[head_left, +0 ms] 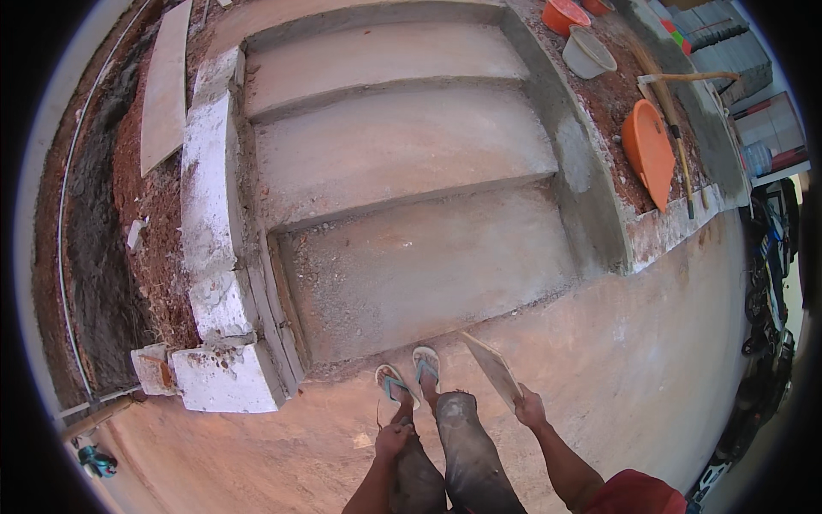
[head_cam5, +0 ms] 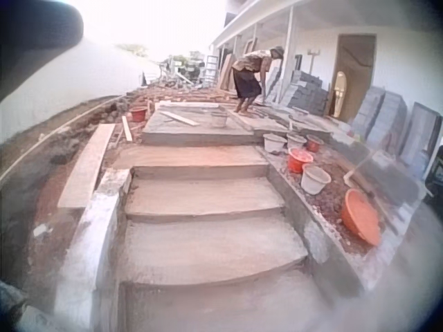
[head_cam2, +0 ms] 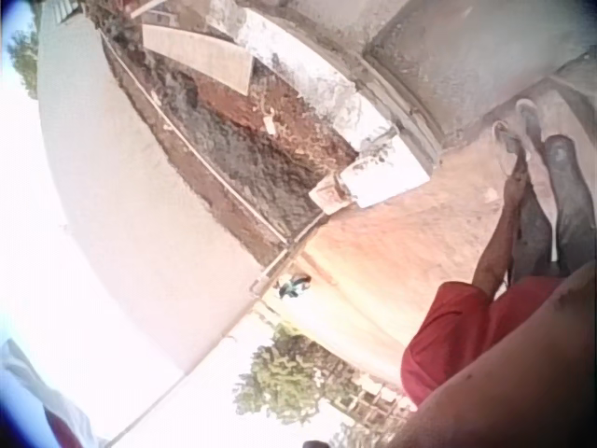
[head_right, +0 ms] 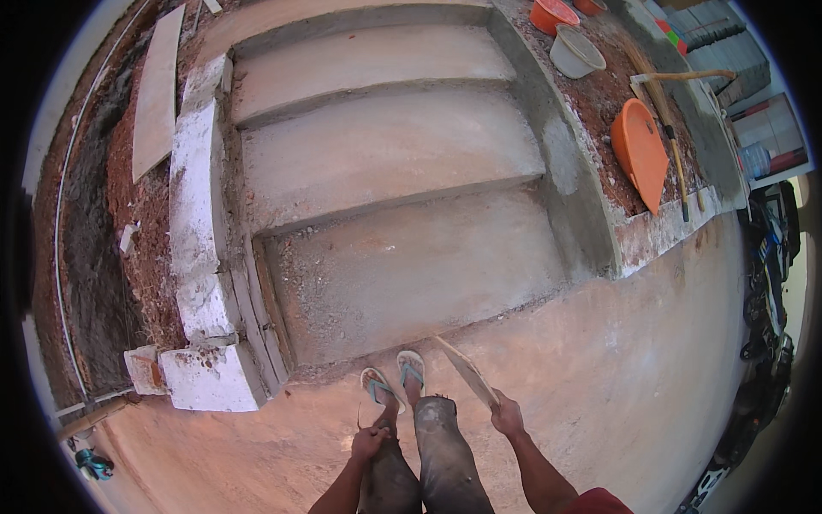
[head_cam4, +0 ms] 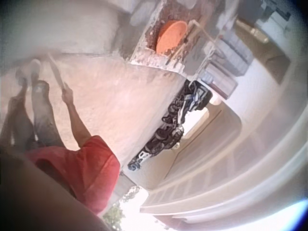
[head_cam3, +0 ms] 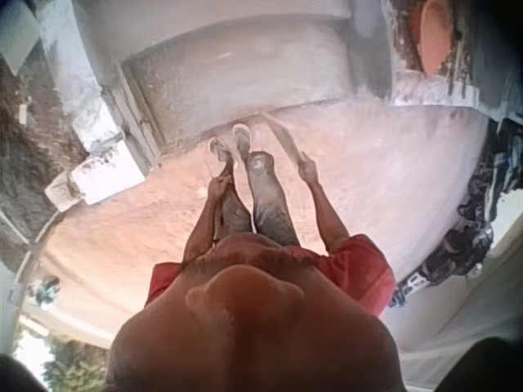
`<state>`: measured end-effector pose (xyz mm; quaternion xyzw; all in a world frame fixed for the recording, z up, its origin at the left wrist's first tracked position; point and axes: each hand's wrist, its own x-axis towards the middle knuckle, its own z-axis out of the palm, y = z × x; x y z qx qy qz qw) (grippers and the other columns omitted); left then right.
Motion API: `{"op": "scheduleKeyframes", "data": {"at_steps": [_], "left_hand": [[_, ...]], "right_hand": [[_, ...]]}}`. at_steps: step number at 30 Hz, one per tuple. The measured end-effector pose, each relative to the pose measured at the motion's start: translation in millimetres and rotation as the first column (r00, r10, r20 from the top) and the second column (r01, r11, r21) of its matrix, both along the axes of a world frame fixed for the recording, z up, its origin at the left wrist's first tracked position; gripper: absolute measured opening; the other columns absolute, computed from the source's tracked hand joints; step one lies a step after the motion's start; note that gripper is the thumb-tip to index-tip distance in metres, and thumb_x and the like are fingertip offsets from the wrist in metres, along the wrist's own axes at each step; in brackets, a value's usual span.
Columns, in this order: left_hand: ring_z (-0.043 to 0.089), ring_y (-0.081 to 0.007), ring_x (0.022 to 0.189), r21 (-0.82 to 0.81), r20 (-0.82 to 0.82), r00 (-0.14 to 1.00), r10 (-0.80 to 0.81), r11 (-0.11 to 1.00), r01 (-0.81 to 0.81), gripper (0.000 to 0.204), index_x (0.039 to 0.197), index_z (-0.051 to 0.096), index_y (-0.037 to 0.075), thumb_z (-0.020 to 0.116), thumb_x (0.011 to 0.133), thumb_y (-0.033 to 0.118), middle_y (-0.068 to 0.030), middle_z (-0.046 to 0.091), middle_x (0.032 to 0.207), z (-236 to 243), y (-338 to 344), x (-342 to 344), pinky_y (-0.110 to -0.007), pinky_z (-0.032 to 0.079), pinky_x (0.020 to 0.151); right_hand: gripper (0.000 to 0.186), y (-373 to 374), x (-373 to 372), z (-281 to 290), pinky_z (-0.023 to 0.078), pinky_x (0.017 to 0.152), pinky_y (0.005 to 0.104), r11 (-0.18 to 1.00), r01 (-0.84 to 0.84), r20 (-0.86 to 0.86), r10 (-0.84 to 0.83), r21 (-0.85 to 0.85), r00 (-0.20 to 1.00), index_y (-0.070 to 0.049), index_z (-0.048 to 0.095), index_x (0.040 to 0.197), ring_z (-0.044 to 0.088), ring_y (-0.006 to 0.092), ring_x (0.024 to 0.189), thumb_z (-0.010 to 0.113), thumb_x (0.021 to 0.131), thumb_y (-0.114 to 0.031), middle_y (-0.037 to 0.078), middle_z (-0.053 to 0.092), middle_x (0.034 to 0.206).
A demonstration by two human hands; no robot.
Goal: The person positions a rectangular tile on concrete steps, scrapes the concrete surface with a wooden board, levels the ground using a hoe, sweeps the area with a broom, and then lifts a large wooden panel by hand.
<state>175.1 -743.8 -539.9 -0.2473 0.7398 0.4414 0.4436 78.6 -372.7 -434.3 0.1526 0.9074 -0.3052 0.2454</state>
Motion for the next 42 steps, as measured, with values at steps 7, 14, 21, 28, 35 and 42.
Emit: {"op": "scheduleKeyframes", "data": {"at_steps": [7,14,21,28,35,42], "left_hand": [[0.071,-0.0270,0.098,0.034,-0.125,0.990,0.060,0.998,-0.056,0.032,0.113,0.073,0.017,0.072,0.085,0.033,-0.0105,0.074,0.103,32.8,-83.1,-61.0,-0.039,0.054,0.087],[0.063,-0.0297,0.093,-0.319,-0.800,0.594,0.087,0.776,-0.544,0.003,0.086,0.069,0.008,0.067,0.084,0.009,-0.0101,0.069,0.091,60.0,-199.3,-259.2,-0.038,0.047,0.086],[0.058,-0.0318,0.106,-0.509,-0.830,0.536,-0.154,0.603,-0.614,0.022,0.107,0.066,0.009,0.066,0.092,0.024,-0.0114,0.066,0.108,65.1,-321.3,-536.1,-0.041,0.044,0.095],[0.041,-0.0291,0.137,-0.744,-0.667,0.627,-0.404,0.408,-0.529,0.046,0.133,0.053,0.011,0.053,0.099,0.042,-0.0125,0.048,0.144,-5.0,-450.6,-632.9,-0.048,0.026,0.112],[0.032,-0.0304,0.143,-0.670,-0.729,0.621,-0.287,0.485,-0.562,0.045,0.136,0.052,0.011,0.055,0.098,0.035,-0.0116,0.042,0.150,-21.0,-451.1,-645.6,-0.051,0.014,0.117],[0.032,-0.0302,0.143,-0.666,-0.729,0.627,-0.274,0.492,-0.560,0.044,0.135,0.052,0.011,0.055,0.096,0.032,-0.0108,0.043,0.150,-24.4,-453.7,-655.3,-0.051,0.015,0.116]], "right_hand": [[0.024,-67.4,-120.5,39.8,0.051,0.067,0.0480,0.997,-0.059,-0.284,0.070,0.047,0.956,-0.002,0.059,0.114,0.066,0.0445,0.080,0.061,0.093,-0.012,0.028,0.066,0.084],[0.031,-139.5,-399.3,22.6,0.048,0.068,0.0530,0.936,-0.316,-0.409,0.353,0.158,0.841,-0.007,0.053,0.125,0.064,0.0471,0.082,0.057,0.094,-0.010,0.027,0.066,0.088],[0.030,-223.8,-651.9,-52.1,0.049,0.067,0.0511,0.782,-0.564,-0.515,0.610,0.266,0.603,-0.011,0.055,0.124,0.064,0.0426,0.078,0.058,0.094,-0.013,0.021,0.066,0.087],[0.030,-363.5,-847.7,-161.6,0.050,0.070,0.0507,0.490,-0.748,-0.278,0.871,0.447,0.404,-0.013,0.051,0.125,0.065,0.0376,0.088,0.051,0.095,-0.016,0.015,0.067,0.099],[0.035,-395.3,-930.5,-193.5,0.051,0.068,0.0511,0.492,-0.739,-0.375,0.862,0.460,0.340,-0.016,0.050,0.128,0.066,0.0380,0.086,0.056,0.094,-0.021,0.015,0.068,0.099],[0.037,-409.4,-976.5,-206.4,0.050,0.068,0.0526,0.432,-0.819,-0.213,0.901,0.379,0.377,-0.017,0.054,0.129,0.065,0.0405,0.078,0.060,0.093,-0.021,0.019,0.068,0.081]]}}
